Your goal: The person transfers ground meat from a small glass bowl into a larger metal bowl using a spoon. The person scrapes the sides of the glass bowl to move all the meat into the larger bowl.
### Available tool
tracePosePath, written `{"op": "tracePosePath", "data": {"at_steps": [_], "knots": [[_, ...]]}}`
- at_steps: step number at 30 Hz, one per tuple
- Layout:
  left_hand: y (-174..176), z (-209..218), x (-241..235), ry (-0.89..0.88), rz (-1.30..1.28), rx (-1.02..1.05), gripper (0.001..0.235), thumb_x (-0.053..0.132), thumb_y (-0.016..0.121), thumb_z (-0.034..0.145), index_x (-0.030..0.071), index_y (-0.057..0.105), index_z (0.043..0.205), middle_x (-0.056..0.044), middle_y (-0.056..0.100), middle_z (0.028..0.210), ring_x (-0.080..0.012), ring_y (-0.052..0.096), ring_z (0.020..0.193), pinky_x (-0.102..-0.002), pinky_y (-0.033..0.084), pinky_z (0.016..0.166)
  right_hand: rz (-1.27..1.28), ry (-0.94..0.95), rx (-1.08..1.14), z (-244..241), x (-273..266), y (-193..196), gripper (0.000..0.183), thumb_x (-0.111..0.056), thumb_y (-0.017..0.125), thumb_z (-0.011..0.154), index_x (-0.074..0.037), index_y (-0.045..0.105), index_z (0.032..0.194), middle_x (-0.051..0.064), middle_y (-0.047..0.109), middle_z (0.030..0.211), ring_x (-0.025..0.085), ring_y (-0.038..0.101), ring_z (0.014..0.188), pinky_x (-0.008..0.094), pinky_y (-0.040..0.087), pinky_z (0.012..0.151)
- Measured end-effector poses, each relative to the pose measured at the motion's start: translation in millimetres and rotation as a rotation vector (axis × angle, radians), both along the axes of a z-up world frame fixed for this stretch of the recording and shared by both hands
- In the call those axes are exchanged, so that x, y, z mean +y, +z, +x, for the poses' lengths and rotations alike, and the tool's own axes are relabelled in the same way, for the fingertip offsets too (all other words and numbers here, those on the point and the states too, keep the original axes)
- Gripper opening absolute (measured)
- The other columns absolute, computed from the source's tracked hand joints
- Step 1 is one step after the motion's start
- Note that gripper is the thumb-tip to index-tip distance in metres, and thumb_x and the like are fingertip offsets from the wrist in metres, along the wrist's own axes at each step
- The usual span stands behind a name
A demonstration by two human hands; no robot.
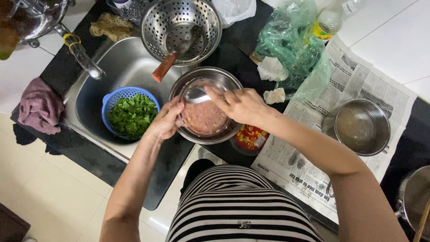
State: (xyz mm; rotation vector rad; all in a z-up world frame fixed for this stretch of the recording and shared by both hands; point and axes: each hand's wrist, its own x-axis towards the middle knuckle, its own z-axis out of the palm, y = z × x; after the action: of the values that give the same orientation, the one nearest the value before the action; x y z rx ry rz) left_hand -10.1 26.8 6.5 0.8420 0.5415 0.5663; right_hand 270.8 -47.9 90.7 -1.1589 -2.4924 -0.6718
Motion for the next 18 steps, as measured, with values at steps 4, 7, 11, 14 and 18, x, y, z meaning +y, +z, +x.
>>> {"op": "tracePosePath", "data": {"at_steps": [4, 7, 11, 14, 18], "knots": [[-1, -1, 11, 0.049, -0.111, -0.026, 0.076, 0.045, 0.072, 0.094, -0.004, 0.044, 0.145, -0.012, 0.071, 0.117, -0.0240, 0.072, 0.101, -0.042, 0.063, 0.087, -0.030, 0.142, 0.023, -14, -12, 2, 0.058, -0.012, 0.062, 0.095, -0.004, 0.049, 0.151, 0.017, 0.066, 0.091, 0.009, 0.056, 0.049, 0.026, 0.049, 0.039], [-1, -3, 13, 0.037, -0.090, -0.009, 0.073, 0.043, 0.073, 0.094, -0.001, 0.044, 0.144, -0.013, 0.070, 0.113, -0.0255, 0.072, 0.096, -0.045, 0.065, 0.084, -0.081, 0.208, -0.020, -13, -32, 3, 0.071, -0.009, 0.064, 0.084, -0.007, 0.048, 0.153, 0.000, 0.050, 0.070, 0.009, 0.054, 0.051, 0.025, 0.053, 0.046], [6, 11, 9, 0.010, -0.032, 0.014, 0.075, 0.038, 0.073, 0.091, 0.006, 0.042, 0.151, -0.010, 0.067, 0.122, -0.0206, 0.070, 0.100, -0.042, 0.064, 0.082, -0.062, 0.234, -0.074, 4, -41, 8, 0.075, -0.009, 0.066, 0.080, -0.010, 0.050, 0.153, -0.004, 0.042, 0.064, 0.006, 0.047, 0.049, 0.022, 0.050, 0.043], [7, 19, 5, 0.000, -0.033, -0.001, 0.074, 0.036, 0.073, 0.092, 0.004, 0.042, 0.151, -0.012, 0.064, 0.130, -0.0213, 0.070, 0.106, -0.041, 0.064, 0.084, -0.047, 0.248, -0.108, 15, -45, 9, 0.073, -0.010, 0.067, 0.081, -0.012, 0.051, 0.152, -0.005, 0.040, 0.062, 0.004, 0.043, 0.047, 0.020, 0.046, 0.039], [6, 22, 3, 0.015, -0.059, -0.032, 0.075, 0.035, 0.074, 0.092, 0.004, 0.041, 0.152, -0.014, 0.063, 0.134, -0.0222, 0.069, 0.112, -0.039, 0.063, 0.089, -0.074, 0.240, -0.121, 29, -50, 6, 0.075, -0.009, 0.067, 0.079, -0.016, 0.051, 0.153, -0.004, 0.039, 0.061, 0.006, 0.043, 0.046, 0.022, 0.046, 0.039]]}}
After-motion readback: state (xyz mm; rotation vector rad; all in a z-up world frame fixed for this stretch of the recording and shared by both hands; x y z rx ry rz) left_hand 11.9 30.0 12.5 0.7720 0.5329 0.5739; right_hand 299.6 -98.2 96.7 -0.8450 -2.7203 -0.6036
